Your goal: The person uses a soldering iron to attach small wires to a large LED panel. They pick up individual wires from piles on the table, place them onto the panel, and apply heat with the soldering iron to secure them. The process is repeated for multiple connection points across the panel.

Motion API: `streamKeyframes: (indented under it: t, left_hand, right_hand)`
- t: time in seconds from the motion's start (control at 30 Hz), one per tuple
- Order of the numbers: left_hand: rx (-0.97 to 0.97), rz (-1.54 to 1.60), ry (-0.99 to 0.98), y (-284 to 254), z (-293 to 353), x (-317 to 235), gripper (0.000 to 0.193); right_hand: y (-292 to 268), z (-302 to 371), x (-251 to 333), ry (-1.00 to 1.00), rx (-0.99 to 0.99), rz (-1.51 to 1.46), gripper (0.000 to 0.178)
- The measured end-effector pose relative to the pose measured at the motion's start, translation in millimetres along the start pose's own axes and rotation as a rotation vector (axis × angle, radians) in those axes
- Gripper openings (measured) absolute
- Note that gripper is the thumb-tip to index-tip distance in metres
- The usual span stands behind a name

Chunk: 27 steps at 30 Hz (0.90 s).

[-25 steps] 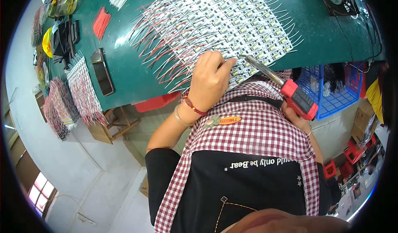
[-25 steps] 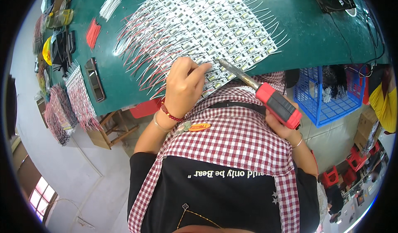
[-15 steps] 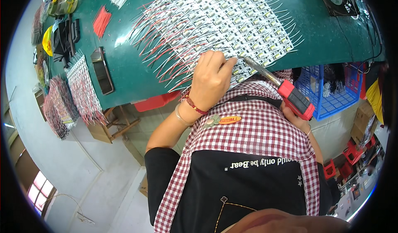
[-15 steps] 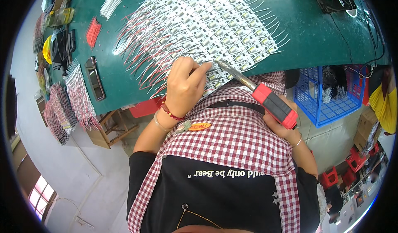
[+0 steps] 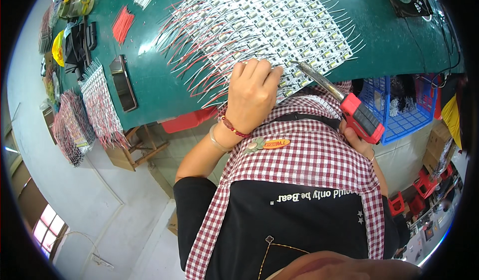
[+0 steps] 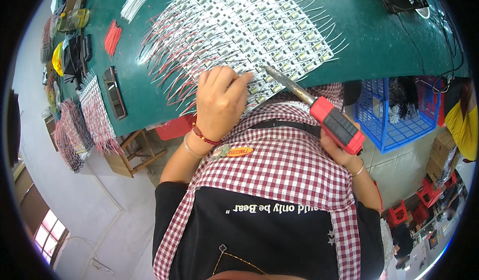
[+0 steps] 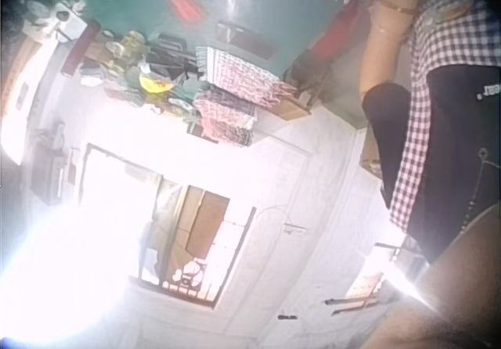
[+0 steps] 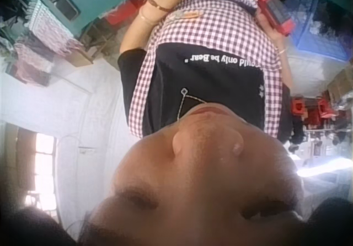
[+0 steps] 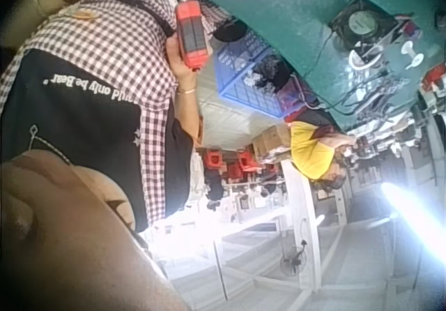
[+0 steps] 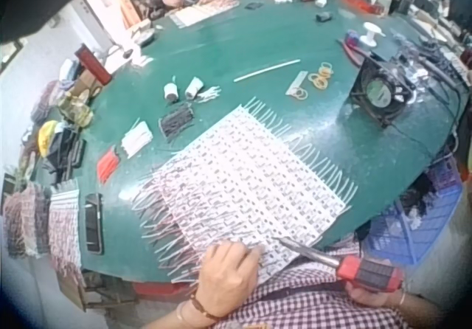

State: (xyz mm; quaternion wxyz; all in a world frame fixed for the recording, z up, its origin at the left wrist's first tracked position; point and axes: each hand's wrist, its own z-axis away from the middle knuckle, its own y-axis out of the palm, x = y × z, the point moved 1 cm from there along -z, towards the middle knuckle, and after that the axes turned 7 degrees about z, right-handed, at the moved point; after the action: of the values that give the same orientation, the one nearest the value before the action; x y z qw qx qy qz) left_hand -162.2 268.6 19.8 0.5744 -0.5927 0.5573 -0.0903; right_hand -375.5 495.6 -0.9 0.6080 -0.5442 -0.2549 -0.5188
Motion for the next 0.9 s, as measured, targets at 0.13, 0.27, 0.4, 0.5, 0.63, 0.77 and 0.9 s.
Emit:
streamKeyframes:
  t: [0.13, 0.27, 0.4, 0.5, 0.63, 0.77, 0.9]
  left_hand:
    - [0.052, -0.007, -0.082, -21, 1, 0, 0.021]
    - [0.026, -0.048, -0.146, -54, 6, -5, 0.022]
    - [-0.063, 0.079, -0.084, -42, 6, -16, 0.029]
    - [-0.087, 0.153, -0.042, -5, 8, -18, 0.03]
    - [-0.075, 0.15, -0.053, 14, 11, -11, 0.027]
    - [-0.064, 0.167, -0.04, 15, 12, -11, 0.026]
    - [-0.07, 0.16, -0.04, 15, 12, -11, 0.026]
  right_hand:
    - [-3, 0, 0, -0.009, 0.041, -0.036, 0.016]
    - [-3, 13, -16, 0.017, 0.02, -0.027, 0.016]
    - [2, 18, -10, 0.097, -0.04, -0.222, 0.015]
    - [-1, 18, -12, 0.034, 0.024, -0.07, 0.016]
    - [0, 19, -3, 0.021, 0.049, -0.076, 0.016]
    - [6, 20, -5, 0.003, 0.008, -0.116, 0.015]
    - [7, 20, -9, -0.045, 0.008, -0.018, 0.014]
